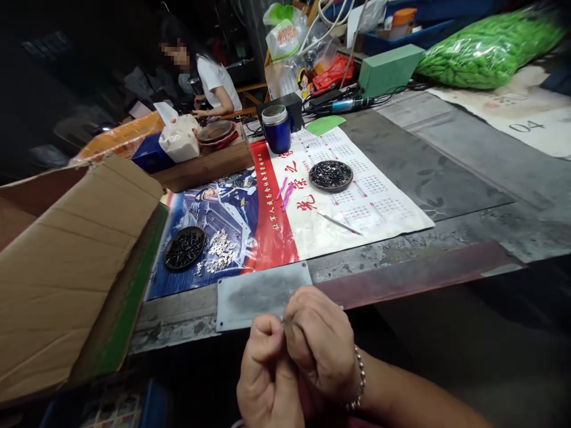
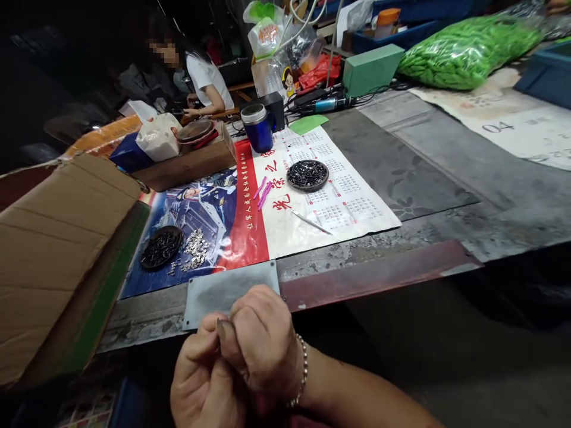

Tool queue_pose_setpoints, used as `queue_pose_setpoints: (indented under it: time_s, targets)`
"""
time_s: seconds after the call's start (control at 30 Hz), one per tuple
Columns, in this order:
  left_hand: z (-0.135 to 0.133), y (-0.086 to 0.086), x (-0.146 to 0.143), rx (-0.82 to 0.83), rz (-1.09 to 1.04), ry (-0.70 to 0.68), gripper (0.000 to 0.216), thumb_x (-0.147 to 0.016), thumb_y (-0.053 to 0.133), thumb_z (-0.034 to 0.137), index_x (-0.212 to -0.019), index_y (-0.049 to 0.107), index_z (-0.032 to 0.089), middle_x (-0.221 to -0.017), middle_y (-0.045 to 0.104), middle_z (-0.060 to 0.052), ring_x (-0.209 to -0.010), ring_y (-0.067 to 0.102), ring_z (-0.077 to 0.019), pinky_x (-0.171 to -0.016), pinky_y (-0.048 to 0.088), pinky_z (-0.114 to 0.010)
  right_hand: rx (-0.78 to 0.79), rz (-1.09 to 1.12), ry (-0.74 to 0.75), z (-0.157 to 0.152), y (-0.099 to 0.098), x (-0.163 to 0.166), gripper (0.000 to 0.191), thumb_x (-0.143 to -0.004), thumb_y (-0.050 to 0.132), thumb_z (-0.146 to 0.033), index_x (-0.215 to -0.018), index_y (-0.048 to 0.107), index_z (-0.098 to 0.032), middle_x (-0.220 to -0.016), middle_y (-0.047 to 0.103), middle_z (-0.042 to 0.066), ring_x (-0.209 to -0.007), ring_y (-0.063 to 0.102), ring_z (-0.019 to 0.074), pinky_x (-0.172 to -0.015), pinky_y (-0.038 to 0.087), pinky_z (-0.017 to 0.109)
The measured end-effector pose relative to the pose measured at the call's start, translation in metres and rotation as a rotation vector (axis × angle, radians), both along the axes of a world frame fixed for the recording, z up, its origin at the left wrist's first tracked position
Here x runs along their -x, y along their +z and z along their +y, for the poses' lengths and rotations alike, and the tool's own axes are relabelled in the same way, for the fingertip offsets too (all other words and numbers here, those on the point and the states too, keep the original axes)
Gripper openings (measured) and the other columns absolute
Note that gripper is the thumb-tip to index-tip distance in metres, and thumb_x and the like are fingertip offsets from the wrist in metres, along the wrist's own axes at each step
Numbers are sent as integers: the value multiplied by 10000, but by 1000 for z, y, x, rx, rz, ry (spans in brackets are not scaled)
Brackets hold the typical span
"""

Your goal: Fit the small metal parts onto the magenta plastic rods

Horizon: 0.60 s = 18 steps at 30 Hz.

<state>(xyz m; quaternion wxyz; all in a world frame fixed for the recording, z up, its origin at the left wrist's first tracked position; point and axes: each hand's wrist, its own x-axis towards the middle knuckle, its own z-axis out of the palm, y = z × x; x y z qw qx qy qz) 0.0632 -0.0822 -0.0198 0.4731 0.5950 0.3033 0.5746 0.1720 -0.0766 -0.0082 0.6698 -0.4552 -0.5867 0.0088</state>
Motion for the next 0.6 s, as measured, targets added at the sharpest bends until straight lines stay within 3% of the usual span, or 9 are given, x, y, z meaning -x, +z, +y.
queue_pose_setpoints:
  time_s: [0.17, 0.27, 0.33, 0.47, 0.6]
  targets:
    - [-4, -1, -4, 46, -49, 24, 156, -938, 637, 116, -992, 742, 218, -868, 649, -20, -698, 626, -122, -630, 569, -187, -7, -70, -95, -1, -1, -5, 156, -969, 454, -89, -863, 513, -187, -742, 542, 42, -670, 506, 170, -591, 486, 313]
    - [-6, -4, -5, 43, -56, 30, 181, -933, 650, 115, -1035, 749, 228, -890, 659, -16, -710, 633, -115, -656, 580, -179, 9, -123, -106, -2, -1, -7, 264, -1006, 399, -100, -776, 464, -213, -642, 465, -4, -580, 422, 152, -528, 384, 298]
    - [-7, -6, -4, 48, -39, 24, 199, -948, 639, 120, -1064, 746, 241, -913, 673, -14, -752, 652, -115, -705, 590, -177, 95, -87, -11, -3, -2, -9, 358, -1066, 358, -184, -718, 434, -222, -601, 433, -24, -537, 390, 133, -505, 321, 294]
    - [-7, -6, -2, 113, -11, 45, 167, -936, 683, 151, -1044, 759, 254, -932, 709, -14, -819, 693, -132, -777, 605, -206, 284, 145, 313, -3, -4, -13, 528, -1110, 277, -457, -651, 377, -216, -586, 367, -48, -505, 379, 92, -481, 268, 267]
    - [-7, -5, 1, 190, -9, 95, 64, -887, 761, 220, -945, 788, 222, -867, 722, -27, -747, 698, -148, -715, 613, -222, 267, 108, 360, -4, -3, -14, 530, -1111, 294, -435, -642, 395, -207, -597, 356, -46, -525, 362, 95, -502, 252, 276]
